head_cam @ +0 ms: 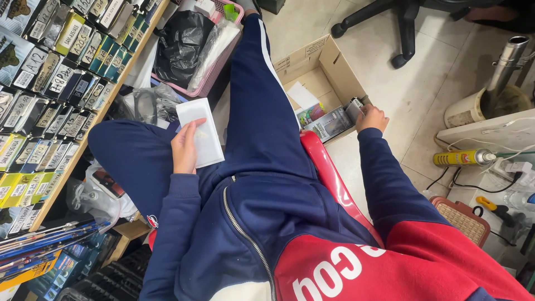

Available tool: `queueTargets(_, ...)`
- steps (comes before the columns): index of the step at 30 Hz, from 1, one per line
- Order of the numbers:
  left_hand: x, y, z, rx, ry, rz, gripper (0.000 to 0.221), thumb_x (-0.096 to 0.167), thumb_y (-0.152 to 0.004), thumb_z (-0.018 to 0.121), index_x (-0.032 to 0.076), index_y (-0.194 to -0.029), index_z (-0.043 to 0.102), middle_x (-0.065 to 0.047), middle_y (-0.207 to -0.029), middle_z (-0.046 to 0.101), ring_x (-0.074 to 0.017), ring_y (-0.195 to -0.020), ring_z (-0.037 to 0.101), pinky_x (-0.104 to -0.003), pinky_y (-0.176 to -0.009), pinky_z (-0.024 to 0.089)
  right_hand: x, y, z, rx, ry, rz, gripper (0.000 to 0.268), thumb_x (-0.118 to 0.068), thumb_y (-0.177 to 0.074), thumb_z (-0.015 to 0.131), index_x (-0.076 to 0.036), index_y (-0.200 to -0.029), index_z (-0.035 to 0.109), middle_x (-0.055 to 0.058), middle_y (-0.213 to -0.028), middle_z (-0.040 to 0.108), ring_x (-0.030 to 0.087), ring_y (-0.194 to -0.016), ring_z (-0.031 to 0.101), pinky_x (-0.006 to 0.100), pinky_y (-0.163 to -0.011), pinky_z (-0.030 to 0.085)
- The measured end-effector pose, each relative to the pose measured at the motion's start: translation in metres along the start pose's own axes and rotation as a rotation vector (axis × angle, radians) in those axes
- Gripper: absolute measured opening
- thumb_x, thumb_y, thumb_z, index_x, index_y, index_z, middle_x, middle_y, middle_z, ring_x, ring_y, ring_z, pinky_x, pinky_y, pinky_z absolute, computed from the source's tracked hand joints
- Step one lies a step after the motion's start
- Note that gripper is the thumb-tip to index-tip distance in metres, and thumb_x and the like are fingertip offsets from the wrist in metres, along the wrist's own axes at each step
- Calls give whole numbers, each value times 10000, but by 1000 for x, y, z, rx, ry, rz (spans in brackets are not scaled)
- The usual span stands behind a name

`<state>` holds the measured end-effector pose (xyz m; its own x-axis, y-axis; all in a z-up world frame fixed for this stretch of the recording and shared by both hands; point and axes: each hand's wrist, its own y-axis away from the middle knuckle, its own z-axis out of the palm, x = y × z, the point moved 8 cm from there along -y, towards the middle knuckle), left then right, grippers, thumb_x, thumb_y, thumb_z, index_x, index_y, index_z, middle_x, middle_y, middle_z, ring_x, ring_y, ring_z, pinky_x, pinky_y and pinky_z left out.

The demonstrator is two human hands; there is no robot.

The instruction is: Packaging small electronic components into white protective sleeves

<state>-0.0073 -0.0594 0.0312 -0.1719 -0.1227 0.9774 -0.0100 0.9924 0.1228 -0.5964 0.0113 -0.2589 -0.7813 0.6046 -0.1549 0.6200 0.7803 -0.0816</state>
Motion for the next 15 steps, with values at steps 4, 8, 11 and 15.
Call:
queueTargets(4, -12, -3, -5, 8, -8, 11, 297, 263, -1095, 520, 109, -1210, 747, -174, -1277, 664, -225, -1300, 539, -434, -1178, 365, -17, 4, -32, -17, -29, 74, 82, -267, -928, 673, -257, -1006, 695, -15, -922, 680, 295, -979, 679, 542, -913, 469)
queueTargets(8, -10, -8, -3, 39, -13, 28, 291, 249, -1084, 539, 84, -1192, 754, -190, -1263, 677, -266, -1307, 551, -434, -1182, 367, -88, -31, -108, 22, -771, -133, 143, -212, -964, 710, -226, -1104, 739, 68, -952, 752, 323, -977, 718, 461, -895, 547)
queueTargets(11, 1, -3, -1, 34, -2, 12, 295, 238, -1085, 523, 97, -1194, 758, -166, -1263, 684, -239, -1298, 555, -416, -1190, 363, -225, 20, -291, -218, -1115, -584, 151, -207, -1020, 672, -113, -1122, 730, 135, -1037, 757, 265, -1045, 711, 447, -966, 529)
queueTargets(15, -4, -6, -2, 10, 31, 54, 293, 233, -1083, 528, 91, -1197, 758, -152, -1258, 684, -211, -1285, 548, -413, -1181, 374, -330, 137, -467, -624, -1321, -1075, 221, -222, -987, 654, -97, -1151, 732, 116, -1072, 771, 214, -1047, 705, 448, -974, 550)
